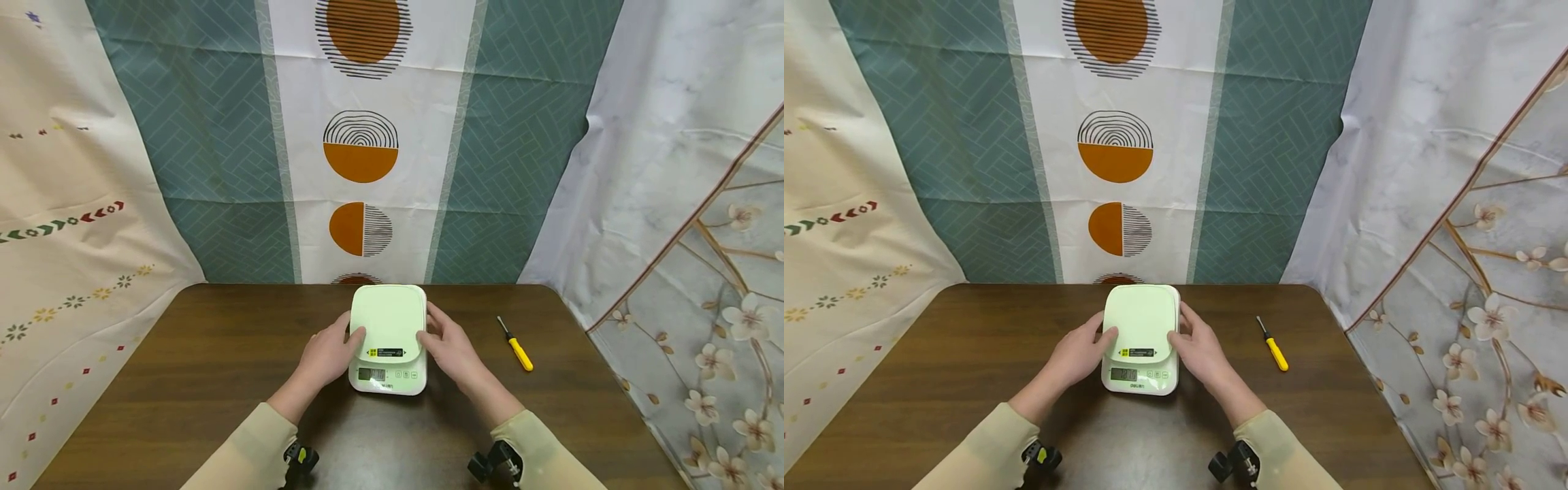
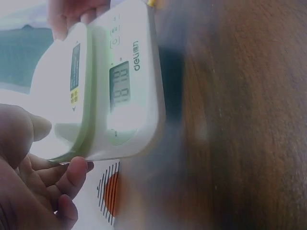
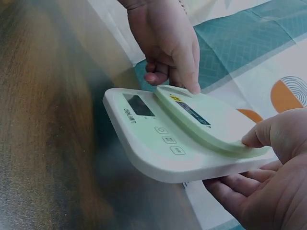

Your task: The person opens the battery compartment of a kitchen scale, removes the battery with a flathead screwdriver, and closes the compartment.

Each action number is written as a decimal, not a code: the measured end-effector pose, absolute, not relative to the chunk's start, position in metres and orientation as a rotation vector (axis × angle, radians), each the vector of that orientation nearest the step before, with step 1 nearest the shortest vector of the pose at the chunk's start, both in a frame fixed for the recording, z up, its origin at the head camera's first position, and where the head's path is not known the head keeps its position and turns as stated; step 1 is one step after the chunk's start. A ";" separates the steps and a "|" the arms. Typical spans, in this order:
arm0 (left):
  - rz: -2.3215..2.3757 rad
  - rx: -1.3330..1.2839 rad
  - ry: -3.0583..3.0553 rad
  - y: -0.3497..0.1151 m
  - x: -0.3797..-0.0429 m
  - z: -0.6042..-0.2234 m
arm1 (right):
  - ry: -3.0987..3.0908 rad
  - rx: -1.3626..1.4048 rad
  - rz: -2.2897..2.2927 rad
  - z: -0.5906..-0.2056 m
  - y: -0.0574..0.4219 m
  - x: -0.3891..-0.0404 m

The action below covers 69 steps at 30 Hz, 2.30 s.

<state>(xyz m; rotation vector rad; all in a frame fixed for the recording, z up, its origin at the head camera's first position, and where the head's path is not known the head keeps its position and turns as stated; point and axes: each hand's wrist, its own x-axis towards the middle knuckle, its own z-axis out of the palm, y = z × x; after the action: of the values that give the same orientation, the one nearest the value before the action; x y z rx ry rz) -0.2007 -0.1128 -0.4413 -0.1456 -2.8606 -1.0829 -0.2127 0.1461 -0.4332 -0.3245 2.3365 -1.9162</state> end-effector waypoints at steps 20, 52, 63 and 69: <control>-1.286 -0.118 -2.738 -0.105 -0.198 -0.426 | 2.681 -0.366 -1.660 -0.428 0.151 -0.215; -1.294 -0.208 -2.693 -0.104 -0.197 -0.424 | 2.722 -0.314 -1.683 -0.431 0.157 -0.217; -1.265 -0.220 -2.777 -0.108 -0.190 -0.446 | 2.762 -0.253 -1.557 -0.443 0.154 -0.212; -1.244 -0.262 -2.802 -0.109 -0.189 -0.454 | 2.763 -0.250 -1.535 -0.449 0.155 -0.212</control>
<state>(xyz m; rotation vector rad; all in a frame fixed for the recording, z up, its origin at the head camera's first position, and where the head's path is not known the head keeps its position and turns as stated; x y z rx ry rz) -0.1890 -0.1087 -0.4544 -0.2622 -2.8021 -1.2442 -0.2119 0.1550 -0.4494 -0.2502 2.7627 -1.5348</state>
